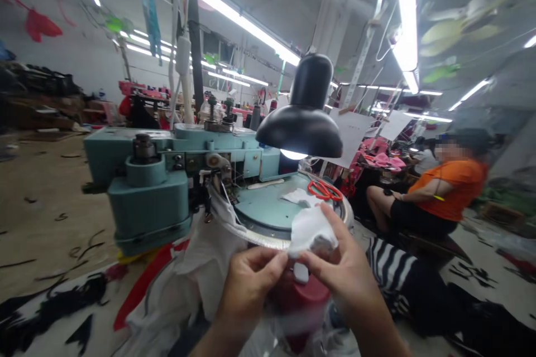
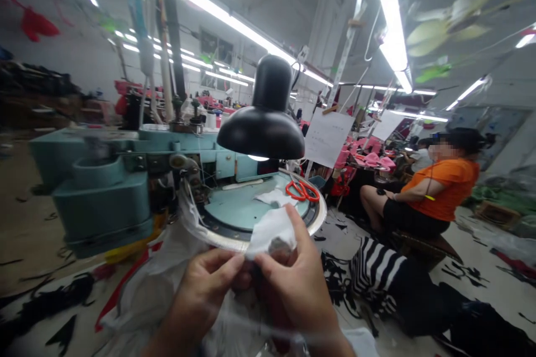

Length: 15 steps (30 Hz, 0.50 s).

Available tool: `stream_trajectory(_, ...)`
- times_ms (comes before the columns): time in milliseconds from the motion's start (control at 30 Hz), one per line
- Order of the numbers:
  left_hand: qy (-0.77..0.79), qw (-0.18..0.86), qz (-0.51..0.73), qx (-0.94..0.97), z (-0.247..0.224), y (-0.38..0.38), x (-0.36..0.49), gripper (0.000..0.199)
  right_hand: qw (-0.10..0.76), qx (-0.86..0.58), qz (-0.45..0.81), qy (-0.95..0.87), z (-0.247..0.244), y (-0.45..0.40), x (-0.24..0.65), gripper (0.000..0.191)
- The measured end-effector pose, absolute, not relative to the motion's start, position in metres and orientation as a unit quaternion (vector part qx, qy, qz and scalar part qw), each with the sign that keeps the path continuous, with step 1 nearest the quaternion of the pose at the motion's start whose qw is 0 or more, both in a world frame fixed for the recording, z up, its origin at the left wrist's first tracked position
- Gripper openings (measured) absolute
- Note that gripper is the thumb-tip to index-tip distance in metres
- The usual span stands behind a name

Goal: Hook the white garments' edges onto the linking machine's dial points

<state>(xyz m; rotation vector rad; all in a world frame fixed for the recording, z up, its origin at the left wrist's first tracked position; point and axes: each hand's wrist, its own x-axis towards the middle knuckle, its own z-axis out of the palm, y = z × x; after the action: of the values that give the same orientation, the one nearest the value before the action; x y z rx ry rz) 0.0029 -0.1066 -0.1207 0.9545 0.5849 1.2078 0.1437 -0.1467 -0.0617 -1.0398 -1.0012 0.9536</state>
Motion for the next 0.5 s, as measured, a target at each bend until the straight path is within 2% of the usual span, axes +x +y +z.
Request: stream_trajectory(500,0.273,0.68,0.54,0.413,-0.1217,-0.1081,0.0052,0.035,0.649,-0.461,0.395,-0.458,-0.0661,-0.1429,0.1478,0.1)
